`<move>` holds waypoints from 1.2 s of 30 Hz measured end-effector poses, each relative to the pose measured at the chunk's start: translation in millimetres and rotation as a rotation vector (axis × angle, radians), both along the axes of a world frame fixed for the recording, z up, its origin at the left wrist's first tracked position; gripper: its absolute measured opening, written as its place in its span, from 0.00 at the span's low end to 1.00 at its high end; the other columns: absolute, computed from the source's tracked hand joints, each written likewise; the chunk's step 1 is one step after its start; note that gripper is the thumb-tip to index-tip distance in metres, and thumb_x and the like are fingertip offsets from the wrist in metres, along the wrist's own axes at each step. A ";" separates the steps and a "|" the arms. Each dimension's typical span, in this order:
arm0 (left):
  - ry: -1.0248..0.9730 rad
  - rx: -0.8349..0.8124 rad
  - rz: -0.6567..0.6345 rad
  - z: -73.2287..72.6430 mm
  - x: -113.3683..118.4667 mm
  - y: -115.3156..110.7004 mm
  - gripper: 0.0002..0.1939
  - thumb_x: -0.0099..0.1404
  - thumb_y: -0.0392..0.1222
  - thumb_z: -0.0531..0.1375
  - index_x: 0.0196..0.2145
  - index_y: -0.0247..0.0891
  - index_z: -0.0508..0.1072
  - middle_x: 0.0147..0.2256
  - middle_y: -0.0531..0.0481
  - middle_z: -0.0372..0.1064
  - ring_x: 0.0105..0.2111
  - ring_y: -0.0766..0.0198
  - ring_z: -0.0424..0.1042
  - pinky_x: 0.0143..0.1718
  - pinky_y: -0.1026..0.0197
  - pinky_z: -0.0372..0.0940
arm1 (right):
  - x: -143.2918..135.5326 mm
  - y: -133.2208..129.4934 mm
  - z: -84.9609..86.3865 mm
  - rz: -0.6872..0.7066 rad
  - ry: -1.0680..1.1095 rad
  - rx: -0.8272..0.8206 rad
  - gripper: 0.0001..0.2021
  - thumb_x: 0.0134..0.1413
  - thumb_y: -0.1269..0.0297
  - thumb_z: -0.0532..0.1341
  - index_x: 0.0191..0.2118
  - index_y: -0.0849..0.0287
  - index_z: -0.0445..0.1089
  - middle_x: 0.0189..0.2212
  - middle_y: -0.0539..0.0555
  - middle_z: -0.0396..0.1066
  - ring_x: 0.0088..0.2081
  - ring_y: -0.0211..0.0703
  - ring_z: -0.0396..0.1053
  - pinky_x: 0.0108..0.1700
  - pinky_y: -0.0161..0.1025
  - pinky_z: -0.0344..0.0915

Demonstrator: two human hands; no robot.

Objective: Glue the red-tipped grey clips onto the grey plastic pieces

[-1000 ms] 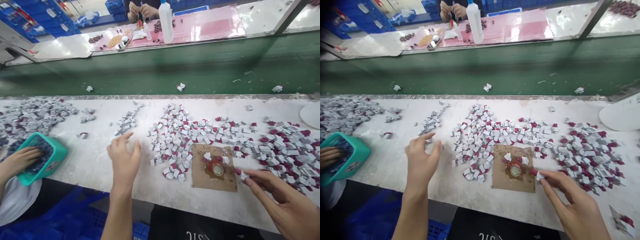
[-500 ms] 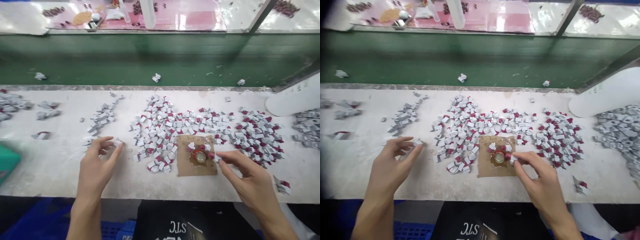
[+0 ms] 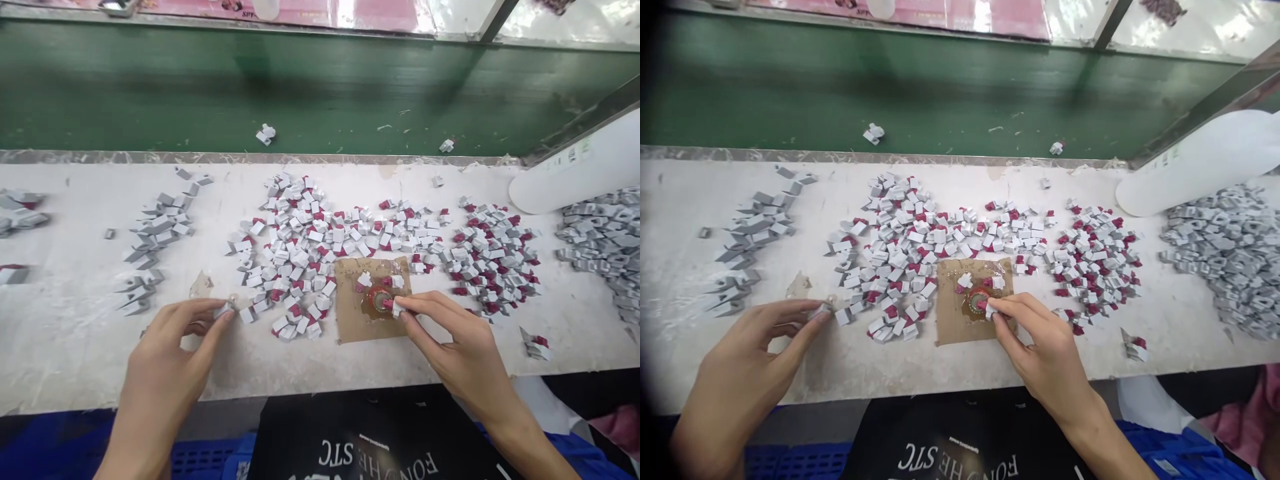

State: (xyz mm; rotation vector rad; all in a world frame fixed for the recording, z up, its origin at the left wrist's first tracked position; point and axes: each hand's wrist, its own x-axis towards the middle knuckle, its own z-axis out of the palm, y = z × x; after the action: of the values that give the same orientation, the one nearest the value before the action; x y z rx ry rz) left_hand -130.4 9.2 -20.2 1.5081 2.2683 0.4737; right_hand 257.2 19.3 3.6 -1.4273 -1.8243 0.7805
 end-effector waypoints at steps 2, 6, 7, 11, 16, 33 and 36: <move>-0.029 -0.053 0.071 -0.3 -1.2 0.3 0.12 0.65 0.58 0.71 0.43 0.55 0.83 0.43 0.54 0.86 0.41 0.45 0.86 0.43 0.48 0.80 | -0.1 1.3 -0.3 0.005 0.005 -0.002 0.11 0.77 0.74 0.67 0.53 0.51 0.85 0.44 0.54 0.88 0.44 0.48 0.88 0.44 0.42 0.85; -0.172 0.030 0.238 -0.1 9.3 -0.2 0.12 0.62 0.58 0.75 0.43 0.60 0.85 0.42 0.59 0.88 0.47 0.41 0.88 0.53 0.39 0.82 | -0.2 2.2 -1.9 -0.011 0.034 -0.039 0.12 0.77 0.73 0.67 0.53 0.49 0.85 0.45 0.55 0.89 0.45 0.52 0.89 0.44 0.45 0.87; -0.216 0.081 0.256 1.2 14.5 -0.5 0.11 0.62 0.57 0.76 0.43 0.62 0.85 0.42 0.60 0.88 0.47 0.41 0.88 0.56 0.38 0.82 | -0.3 2.1 -2.3 -0.017 0.045 -0.047 0.12 0.76 0.73 0.67 0.53 0.49 0.86 0.45 0.55 0.90 0.46 0.52 0.89 0.45 0.46 0.87; -0.284 0.247 0.263 14.2 44.9 0.4 0.12 0.61 0.52 0.78 0.43 0.61 0.87 0.37 0.58 0.85 0.40 0.46 0.85 0.48 0.43 0.82 | -0.1 0.3 -2.1 -0.067 0.111 -0.077 0.11 0.75 0.71 0.69 0.51 0.47 0.88 0.45 0.53 0.90 0.46 0.52 0.89 0.46 0.46 0.87; -0.685 0.188 0.090 33.9 106.4 15.9 0.10 0.66 0.52 0.80 0.44 0.57 0.89 0.37 0.55 0.87 0.35 0.55 0.86 0.34 0.57 0.81 | 0.8 2.9 1.6 -0.210 0.452 -0.258 0.07 0.74 0.63 0.73 0.50 0.42 0.90 0.45 0.51 0.91 0.47 0.51 0.90 0.51 0.45 0.87; -1.349 -0.066 -0.308 37.4 185.8 54.5 0.06 0.78 0.45 0.74 0.50 0.50 0.89 0.52 0.51 0.87 0.50 0.59 0.88 0.53 0.60 0.84 | -1.8 18.0 2.3 -0.266 0.828 -0.414 0.07 0.68 0.51 0.80 0.49 0.39 0.92 0.48 0.51 0.92 0.52 0.54 0.90 0.59 0.54 0.88; -1.315 -0.072 -0.317 33.0 183.7 54.1 0.05 0.78 0.46 0.73 0.50 0.51 0.89 0.51 0.51 0.86 0.49 0.59 0.87 0.52 0.60 0.83 | -1.4 17.6 3.3 -0.231 0.746 -0.351 0.06 0.71 0.57 0.77 0.50 0.40 0.92 0.48 0.51 0.91 0.51 0.51 0.88 0.55 0.48 0.86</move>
State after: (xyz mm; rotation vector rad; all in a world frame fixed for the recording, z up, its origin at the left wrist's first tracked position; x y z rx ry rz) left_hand 53.3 63.3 12.8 0.9595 0.9906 0.9045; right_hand 255.7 36.9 6.9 -1.2727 -0.9699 1.3345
